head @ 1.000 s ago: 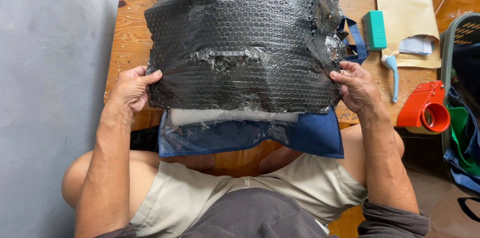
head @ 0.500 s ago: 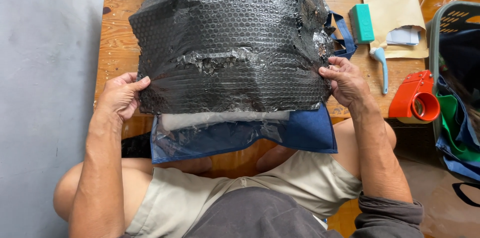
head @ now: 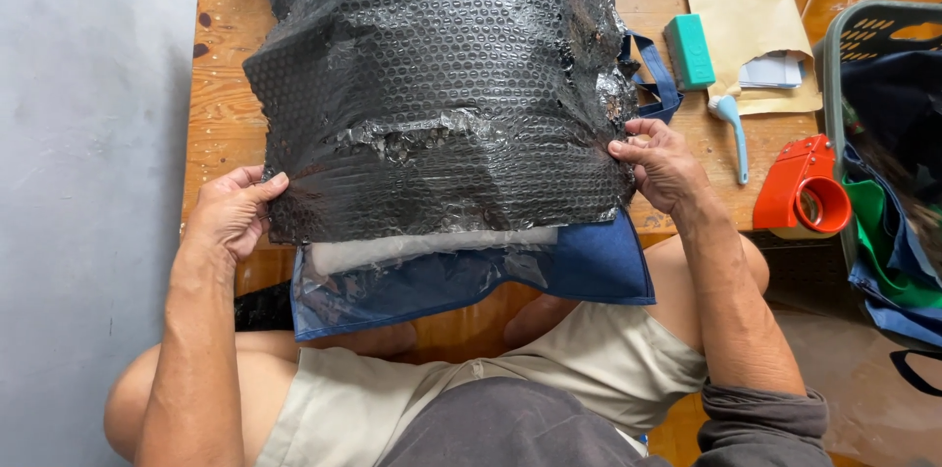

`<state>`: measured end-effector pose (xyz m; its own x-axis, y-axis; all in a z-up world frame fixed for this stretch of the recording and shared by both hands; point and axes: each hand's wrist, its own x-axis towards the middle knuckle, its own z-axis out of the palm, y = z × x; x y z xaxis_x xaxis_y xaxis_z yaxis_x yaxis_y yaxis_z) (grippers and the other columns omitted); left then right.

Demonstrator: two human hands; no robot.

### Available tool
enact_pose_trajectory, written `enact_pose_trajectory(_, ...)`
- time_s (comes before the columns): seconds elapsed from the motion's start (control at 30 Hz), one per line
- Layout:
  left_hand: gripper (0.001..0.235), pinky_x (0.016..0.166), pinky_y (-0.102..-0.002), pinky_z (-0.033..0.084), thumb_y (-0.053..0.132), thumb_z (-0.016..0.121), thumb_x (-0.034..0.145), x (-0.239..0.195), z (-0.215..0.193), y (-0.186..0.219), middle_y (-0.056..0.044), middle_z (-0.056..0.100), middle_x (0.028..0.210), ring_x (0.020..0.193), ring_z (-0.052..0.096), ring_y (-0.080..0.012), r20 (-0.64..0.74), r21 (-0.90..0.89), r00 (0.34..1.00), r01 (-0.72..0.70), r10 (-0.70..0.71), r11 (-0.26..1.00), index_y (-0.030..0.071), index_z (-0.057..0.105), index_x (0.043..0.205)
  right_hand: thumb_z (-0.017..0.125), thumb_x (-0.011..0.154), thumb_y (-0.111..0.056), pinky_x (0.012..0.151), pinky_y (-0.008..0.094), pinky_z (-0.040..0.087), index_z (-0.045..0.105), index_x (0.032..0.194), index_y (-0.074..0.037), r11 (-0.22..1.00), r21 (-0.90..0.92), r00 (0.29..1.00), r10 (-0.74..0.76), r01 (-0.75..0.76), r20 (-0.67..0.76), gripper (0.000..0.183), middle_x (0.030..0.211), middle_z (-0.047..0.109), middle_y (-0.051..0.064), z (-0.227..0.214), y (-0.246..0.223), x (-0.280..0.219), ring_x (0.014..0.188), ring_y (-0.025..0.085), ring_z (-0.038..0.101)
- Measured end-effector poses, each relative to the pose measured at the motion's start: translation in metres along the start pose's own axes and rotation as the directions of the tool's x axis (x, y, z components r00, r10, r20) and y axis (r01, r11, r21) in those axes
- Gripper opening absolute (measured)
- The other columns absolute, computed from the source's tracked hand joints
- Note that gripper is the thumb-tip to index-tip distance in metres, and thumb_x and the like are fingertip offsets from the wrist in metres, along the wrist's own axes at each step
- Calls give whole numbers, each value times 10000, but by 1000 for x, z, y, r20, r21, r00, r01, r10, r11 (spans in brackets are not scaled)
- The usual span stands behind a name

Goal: Wrapping a blue bag containing a cushion with black bubble wrap and securing it with tape using a dispenser.

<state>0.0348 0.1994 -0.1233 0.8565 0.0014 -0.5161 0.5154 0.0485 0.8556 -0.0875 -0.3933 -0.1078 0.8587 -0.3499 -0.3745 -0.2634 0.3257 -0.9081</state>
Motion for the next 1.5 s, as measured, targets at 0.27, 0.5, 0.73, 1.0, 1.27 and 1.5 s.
enact_pose_trajectory(0.27, 327, 683, -346, 651, 154, 868, 811, 12, -3, -14, -27, 761, 898, 749, 765, -187, -62, -19, 998, 8, -9, 1000, 133, 695, 1088, 828, 834, -26, 737, 299, 660, 509, 1290, -73, 992, -129, 1000, 6, -4, 9, 559, 938, 602, 29, -8, 5, 7, 824, 153, 723)
enact_pose_trajectory(0.5, 176, 536, -247, 410, 112, 801, 841, -17, 11, 18, 12, 704, 830, 677, 602, -88, -88, 28, 995, 53, -50, 998, 146, 715, 991, 717, 858, 3, 667, 182, 582, 497, 1317, -123, 977, -170, 991, 126, -130, -32, 525, 986, 632, 41, 18, -29, -14, 835, 123, 689)
enact_pose_trajectory(0.73, 178, 620, -270, 470, 111, 832, 825, -21, 13, 21, 19, 701, 801, 676, 603, -91, -90, 27, 994, 70, -67, 997, 153, 706, 943, 706, 869, 7, 734, 206, 589, 498, 1308, -135, 982, -155, 994, 100, -105, -38, 506, 1019, 640, 42, 9, -27, -10, 893, 133, 688)
enact_pose_trajectory(1.0, 234, 587, -255, 404, 185, 815, 826, -5, 5, 4, 40, 616, 759, 644, 517, -80, -44, 90, 997, 73, -69, 993, 156, 707, 1032, 755, 811, -1, 469, 85, 476, 551, 1230, -130, 992, -116, 996, 32, -42, -82, 484, 863, 620, -7, -7, -16, -6, 665, 52, 657)
enact_pose_trajectory(1.27, 292, 713, -280, 622, 182, 843, 854, 8, -7, -9, -41, 768, 933, 778, 761, -166, 8, -11, 999, -32, 32, 999, 149, 697, 1106, 816, 784, 45, 646, 230, 619, 519, 1225, -47, 982, -141, 991, -131, 126, -31, 540, 783, 556, -27, -15, -10, -10, 709, 103, 689)
enact_pose_trajectory(1.5, 276, 714, -294, 623, 176, 844, 850, 0, 2, -5, -56, 768, 921, 753, 759, -179, 8, -7, 999, -32, 32, 999, 145, 702, 1085, 824, 772, 49, 622, 242, 611, 525, 1215, -39, 976, -171, 990, -139, 132, -25, 542, 763, 557, -19, 9, -29, -37, 679, 120, 686)
